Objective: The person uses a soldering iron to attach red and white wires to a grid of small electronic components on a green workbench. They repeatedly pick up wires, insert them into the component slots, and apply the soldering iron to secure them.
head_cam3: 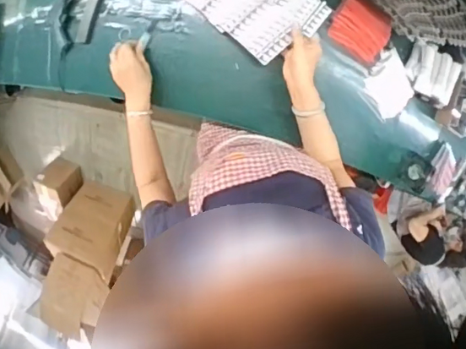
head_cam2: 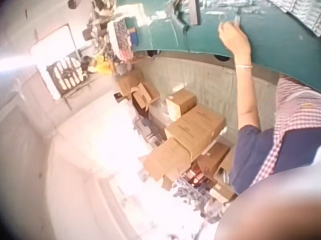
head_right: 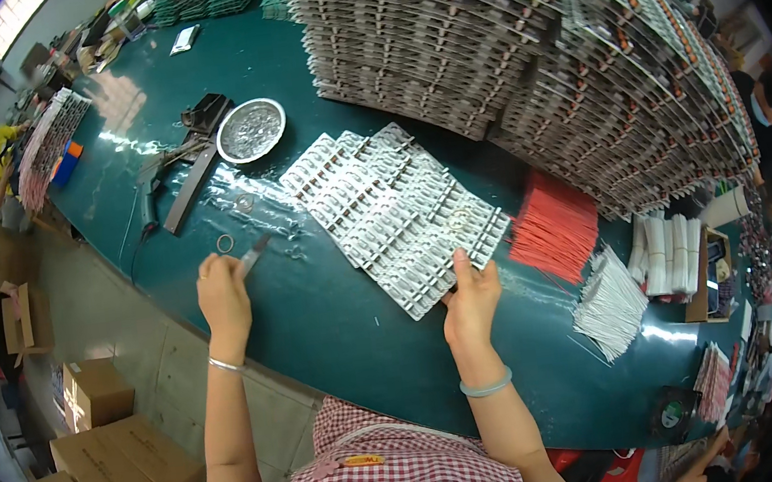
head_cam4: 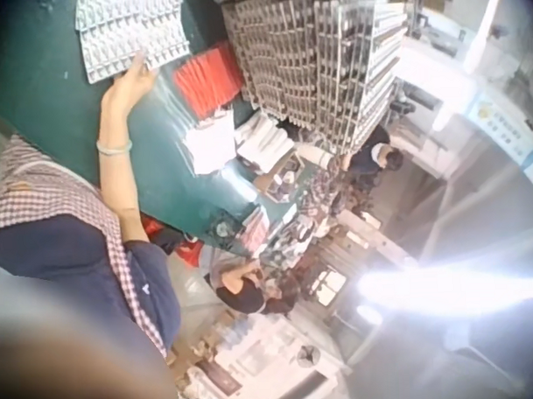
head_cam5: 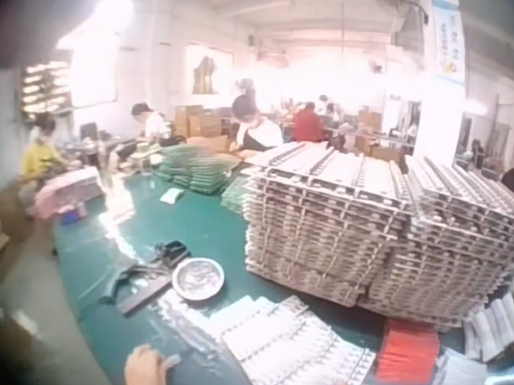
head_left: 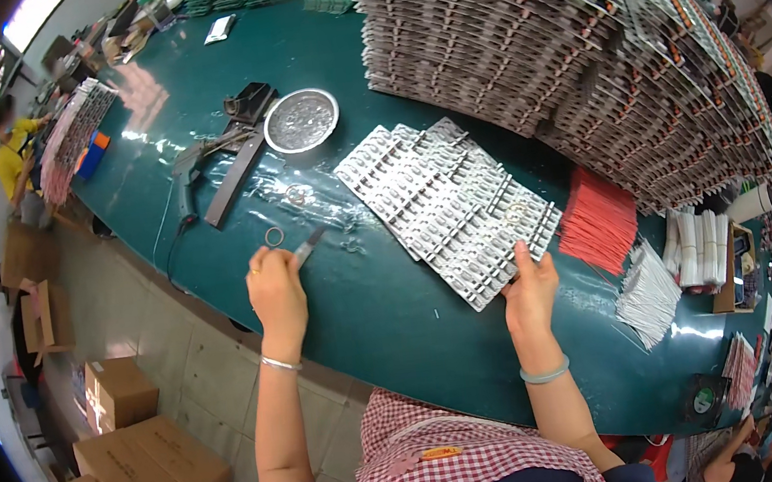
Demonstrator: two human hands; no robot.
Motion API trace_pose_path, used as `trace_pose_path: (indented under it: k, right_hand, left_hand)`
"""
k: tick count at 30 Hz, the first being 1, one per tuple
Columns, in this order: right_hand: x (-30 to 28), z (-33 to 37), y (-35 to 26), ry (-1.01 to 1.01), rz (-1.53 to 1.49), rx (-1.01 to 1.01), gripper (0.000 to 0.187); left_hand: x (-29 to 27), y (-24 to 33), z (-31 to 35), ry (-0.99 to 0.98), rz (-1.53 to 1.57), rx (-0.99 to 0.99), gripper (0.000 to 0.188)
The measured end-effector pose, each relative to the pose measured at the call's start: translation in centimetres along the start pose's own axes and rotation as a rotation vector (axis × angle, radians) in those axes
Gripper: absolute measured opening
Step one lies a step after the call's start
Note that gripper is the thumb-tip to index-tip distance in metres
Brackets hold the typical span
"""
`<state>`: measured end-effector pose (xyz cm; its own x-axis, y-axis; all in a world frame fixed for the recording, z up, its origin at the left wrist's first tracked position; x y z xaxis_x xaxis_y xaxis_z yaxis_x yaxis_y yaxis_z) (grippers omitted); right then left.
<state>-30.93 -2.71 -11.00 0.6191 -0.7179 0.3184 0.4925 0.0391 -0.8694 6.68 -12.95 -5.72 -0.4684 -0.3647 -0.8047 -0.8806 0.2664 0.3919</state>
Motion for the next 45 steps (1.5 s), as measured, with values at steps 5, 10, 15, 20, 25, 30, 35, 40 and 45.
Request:
trace_pose_path:
  k: [5,10,15,20,25,30,35,40,45]
  right_hand:
    - [0.7,-0.3,-0.4,-0.075,-0.153,-0.018,0.028]
    - [0.1,-0.4,-0.8,-0.075,-0.14,-0.08,0.028]
    - [-0.5,0.3,-1.4,-0.115,-0.146,-0.145,0.031]
    - [-2.2,1.7,-2.6,-0.089,-0.133,-0.155,0.033]
    - [-7.3,5.6,-5.0,-0.099,-0.004,-0.183,0.039]
    - [-15.6,11.9,-6.1,-0.033,0.189,-0.116,0.037]
    - [-22.1,15.8,-3.4,0.036,0.192,-0.019,0.036]
    - [-22.2,17.2,-1.8,0.092,0.151,-0.008,0.032]
    - [-26.4,15.7,-4.1,0.11,0.681,-0.022,0.02]
  left_hand:
    - [0.7,-1.6,-1.5,0.052,-0.087,-0.008,0.012]
    - [1.3,2.8,-2.7,0.155,0.119,-0.033,0.015]
    - [3.1,3.8,-3.0,0.136,0.309,-0.119,0.014]
    - [5.2,4.7,-0.5,0.005,0.685,-0.392,0.022]
    - [6.0,6.6,4.9,-0.185,1.353,-0.631,0.041]
    - [4.6,11.5,10.0,-0.351,1.649,-0.771,0.058]
    - [5.5,13.6,14.0,-0.52,1.79,-0.88,0.064]
    - [5.2,12.9,15.0,-0.578,1.486,-0.893,0.037]
    - [4.3,11.2,16.0,-0.559,1.488,-0.928,0.029]
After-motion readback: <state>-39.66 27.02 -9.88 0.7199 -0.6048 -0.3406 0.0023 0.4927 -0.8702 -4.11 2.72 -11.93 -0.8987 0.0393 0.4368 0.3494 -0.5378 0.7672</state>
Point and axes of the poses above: each hand's wrist, its own z-axis away from the middle knuckle, its own x-axis out of the palm, y = z × x, the point moved 9 cm from there along -z, towards the middle knuckle, and after that the axes turned 3 degrees about z, right-handed, at the moved point
